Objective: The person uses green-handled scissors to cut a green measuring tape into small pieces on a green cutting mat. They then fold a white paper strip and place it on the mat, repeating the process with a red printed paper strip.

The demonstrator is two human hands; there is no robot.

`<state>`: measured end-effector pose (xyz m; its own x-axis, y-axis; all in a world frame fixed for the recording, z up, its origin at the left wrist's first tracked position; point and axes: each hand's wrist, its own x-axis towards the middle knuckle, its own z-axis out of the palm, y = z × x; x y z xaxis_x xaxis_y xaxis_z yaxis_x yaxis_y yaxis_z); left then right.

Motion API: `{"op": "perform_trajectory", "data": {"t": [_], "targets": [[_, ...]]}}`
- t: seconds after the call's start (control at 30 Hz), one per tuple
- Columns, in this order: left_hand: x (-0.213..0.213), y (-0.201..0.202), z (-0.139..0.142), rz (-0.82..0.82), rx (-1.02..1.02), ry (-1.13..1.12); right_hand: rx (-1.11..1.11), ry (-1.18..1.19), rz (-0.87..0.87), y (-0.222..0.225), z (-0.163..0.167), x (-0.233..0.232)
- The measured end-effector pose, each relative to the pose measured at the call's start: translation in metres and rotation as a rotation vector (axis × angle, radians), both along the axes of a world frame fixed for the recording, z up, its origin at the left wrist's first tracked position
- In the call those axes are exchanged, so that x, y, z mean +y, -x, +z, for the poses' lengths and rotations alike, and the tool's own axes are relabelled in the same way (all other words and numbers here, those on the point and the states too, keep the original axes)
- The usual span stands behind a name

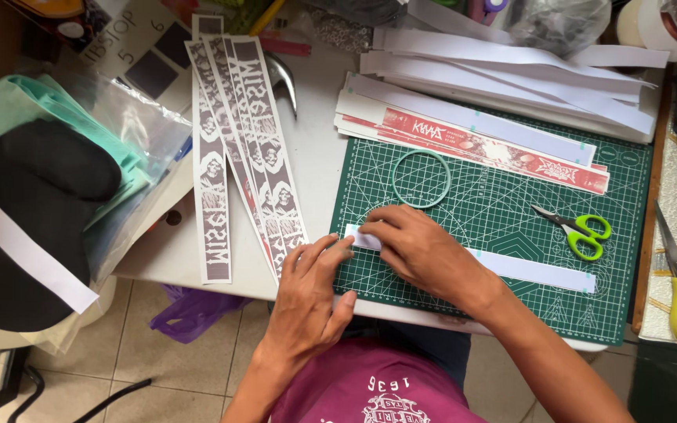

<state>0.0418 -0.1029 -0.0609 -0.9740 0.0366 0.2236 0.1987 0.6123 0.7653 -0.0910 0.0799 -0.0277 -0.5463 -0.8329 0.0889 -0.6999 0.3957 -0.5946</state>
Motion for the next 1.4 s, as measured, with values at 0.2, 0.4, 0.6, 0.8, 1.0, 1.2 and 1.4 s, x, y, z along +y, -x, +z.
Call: {"op": "perform_trajectory", "data": {"t": [0.2, 0.4, 0.6, 0.8, 1.0, 1.2, 1.4], "targets": [[0.004, -0.014, 0.009, 0.112, 0.070, 0.006, -0.497, 0.126, -0.418, -0.021, 0.008, 0.006], [0.008, -0.015, 0.001, 0.071, 0.102, 0.178, -0.969, 0.370, -0.449, -0.029, 0.006, 0.007], [0.011, -0.017, -0.008, 0.072, 0.136, 0.305, -1.136, 0.448, -0.505, -0.031, 0.005, 0.001], [0.004, -0.011, -0.002, 0.181, 0.204, 0.447, -1.053, 0.403, -0.499, -0.029, 0.011, 0.002], [0.009, -0.011, 0.020, 0.396, 0.016, -0.259, -0.851, 0.276, -0.472, -0.032, 0.018, 0.001], [0.017, -0.002, 0.026, 0.391, -0.045, -0.395, -0.780, 0.211, -0.441, -0.033, 0.020, -0.001], [0.021, -0.007, 0.018, 0.401, -0.128, -0.390, -0.616, 0.074, -0.389, -0.028, 0.019, 0.002]]}}
